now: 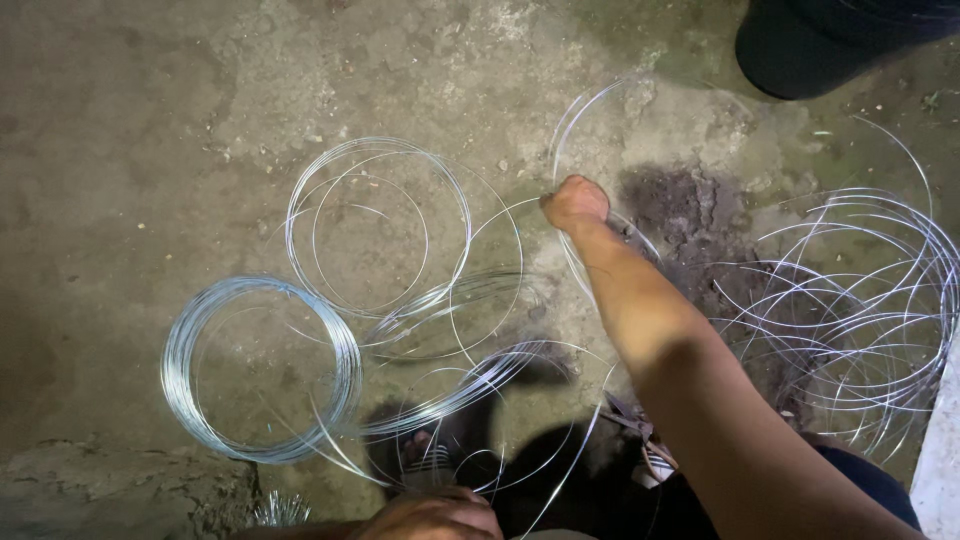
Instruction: The person sits on the floor and repeatedly cuts lengths of thin metal wire using shears. They pull wire from a coil, measure a length by hand, cut it, and place the cut pieces into a growing pile on the floor.
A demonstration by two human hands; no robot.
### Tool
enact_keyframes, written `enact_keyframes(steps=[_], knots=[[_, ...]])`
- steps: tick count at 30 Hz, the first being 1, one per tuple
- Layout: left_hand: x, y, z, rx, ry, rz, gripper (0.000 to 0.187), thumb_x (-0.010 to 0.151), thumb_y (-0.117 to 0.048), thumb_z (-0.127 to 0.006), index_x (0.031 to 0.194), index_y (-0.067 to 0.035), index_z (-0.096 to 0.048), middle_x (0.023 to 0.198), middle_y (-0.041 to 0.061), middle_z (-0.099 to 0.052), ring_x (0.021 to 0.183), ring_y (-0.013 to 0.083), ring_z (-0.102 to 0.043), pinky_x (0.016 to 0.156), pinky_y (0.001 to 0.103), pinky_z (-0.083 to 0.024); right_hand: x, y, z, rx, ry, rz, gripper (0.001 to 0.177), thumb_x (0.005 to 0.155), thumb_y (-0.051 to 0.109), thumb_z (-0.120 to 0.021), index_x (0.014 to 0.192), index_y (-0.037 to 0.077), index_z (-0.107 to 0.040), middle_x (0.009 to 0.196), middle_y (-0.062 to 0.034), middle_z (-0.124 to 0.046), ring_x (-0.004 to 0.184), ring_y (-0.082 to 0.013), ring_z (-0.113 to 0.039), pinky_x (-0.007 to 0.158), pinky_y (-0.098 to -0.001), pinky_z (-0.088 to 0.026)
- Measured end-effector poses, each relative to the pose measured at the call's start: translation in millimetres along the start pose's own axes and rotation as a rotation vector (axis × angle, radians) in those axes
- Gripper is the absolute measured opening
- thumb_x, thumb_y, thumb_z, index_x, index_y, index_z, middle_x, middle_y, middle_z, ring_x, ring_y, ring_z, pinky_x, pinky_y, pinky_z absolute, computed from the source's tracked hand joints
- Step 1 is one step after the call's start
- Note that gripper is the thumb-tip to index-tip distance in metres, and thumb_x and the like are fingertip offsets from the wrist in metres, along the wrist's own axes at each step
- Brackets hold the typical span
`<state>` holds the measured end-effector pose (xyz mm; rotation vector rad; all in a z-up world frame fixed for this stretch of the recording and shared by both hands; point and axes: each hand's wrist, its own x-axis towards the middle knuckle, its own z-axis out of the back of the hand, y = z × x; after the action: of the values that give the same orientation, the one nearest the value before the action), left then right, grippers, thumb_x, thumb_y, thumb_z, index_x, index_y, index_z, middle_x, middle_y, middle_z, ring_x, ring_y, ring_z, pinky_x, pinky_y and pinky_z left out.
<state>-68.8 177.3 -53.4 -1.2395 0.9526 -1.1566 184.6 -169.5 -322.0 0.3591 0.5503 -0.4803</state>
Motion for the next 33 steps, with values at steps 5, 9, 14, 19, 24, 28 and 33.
enact_keyframes(steps=[5, 9, 14, 19, 24, 28, 33], knots=[[9.4, -10.5, 7.2, 0.139, 0.012, 0.047, 0.024, 0.099, -0.020, -0.060, 0.112, -0.005, -0.074, 0.113, 0.007, -0.072, 0.111, 0.0222, -0.070, 0.103, 0.034, -0.054, 12.0, -53.8, -18.3, 0.455, -0.074, 0.230, 0.039, 0.086, 0.033, -0.073, 0.103, -0.001, -0.066, 0.094, -0.0241, -0.073, 0.086, -0.0345, -0.071, 0.079, -0.0480, -0.059], [29.1, -31.7, 25.2, 0.112, 0.065, 0.098, 0.018, 0.096, -0.020, -0.064, 0.106, -0.007, -0.074, 0.110, 0.007, -0.072, 0.108, 0.0236, -0.070, 0.101, 0.037, -0.054, 6.6, -68.4, -7.7, 1.055, 0.054, 0.187, 0.015, 0.089, 0.018, -0.059, 0.098, 0.007, -0.057, 0.078, -0.0153, -0.070, 0.064, -0.0237, -0.072, 0.058, -0.0415, -0.060], [51.5, -89.0, 57.2, 0.053, 0.068, 0.330, 0.011, 0.094, -0.020, -0.071, 0.097, -0.011, -0.077, 0.097, 0.005, -0.074, 0.098, 0.0233, -0.072, 0.089, 0.037, -0.055, -9.2, -71.8, 60.7, 0.624, -0.125, 0.217, 0.013, 0.094, 0.019, -0.064, 0.094, 0.007, -0.070, 0.074, -0.0116, -0.069, 0.062, -0.0212, -0.067, 0.055, -0.0370, -0.052], [63.4, -131.9, 78.1, 0.086, -0.022, 0.412, 0.012, 0.089, -0.019, -0.077, 0.096, -0.010, -0.077, 0.097, 0.003, -0.076, 0.095, 0.0225, -0.073, 0.083, 0.035, -0.056, -22.6, -85.2, 179.5, 0.490, -0.073, 0.344, 0.016, 0.094, 0.010, -0.055, 0.095, 0.005, -0.070, 0.075, -0.0124, -0.068, 0.059, -0.0219, -0.067, 0.053, -0.0398, -0.055], [38.7, -132.3, 89.9, 0.117, -0.099, 0.604, 0.013, 0.089, -0.021, -0.081, 0.099, -0.013, -0.082, 0.102, -0.001, -0.079, 0.102, 0.0165, -0.071, 0.089, 0.031, -0.058, -89.9, -163.9, 291.8, 0.775, -0.276, 0.355, 0.024, 0.106, -0.001, -0.043, 0.107, 0.005, -0.066, 0.073, -0.0006, -0.063, 0.059, -0.0114, -0.061, 0.053, -0.0296, -0.055], [3.8, -122.7, 105.5, 0.139, -0.288, 0.576, 0.017, 0.083, -0.013, -0.084, 0.100, -0.012, -0.085, 0.111, 0.003, -0.078, 0.111, 0.0207, -0.070, 0.096, 0.036, -0.052, -172.5, -262.7, 318.1, 0.937, -0.374, 0.251, 0.015, 0.110, 0.008, -0.051, 0.110, 0.007, -0.066, 0.075, -0.0009, -0.057, 0.054, -0.0116, -0.048, 0.045, -0.0291, -0.039], [1.0, -131.3, 112.9, 0.201, -0.394, 0.595, 0.018, 0.088, -0.014, -0.079, 0.106, -0.010, -0.083, 0.111, 0.006, -0.079, 0.110, 0.0211, -0.072, 0.097, 0.034, -0.054, -227.6, -395.7, 250.0, 1.326, -0.396, 0.114, 0.017, 0.110, 0.013, -0.049, 0.107, 0.008, -0.065, 0.079, -0.0015, -0.060, 0.056, -0.0108, -0.049, 0.046, -0.0245, -0.038]])
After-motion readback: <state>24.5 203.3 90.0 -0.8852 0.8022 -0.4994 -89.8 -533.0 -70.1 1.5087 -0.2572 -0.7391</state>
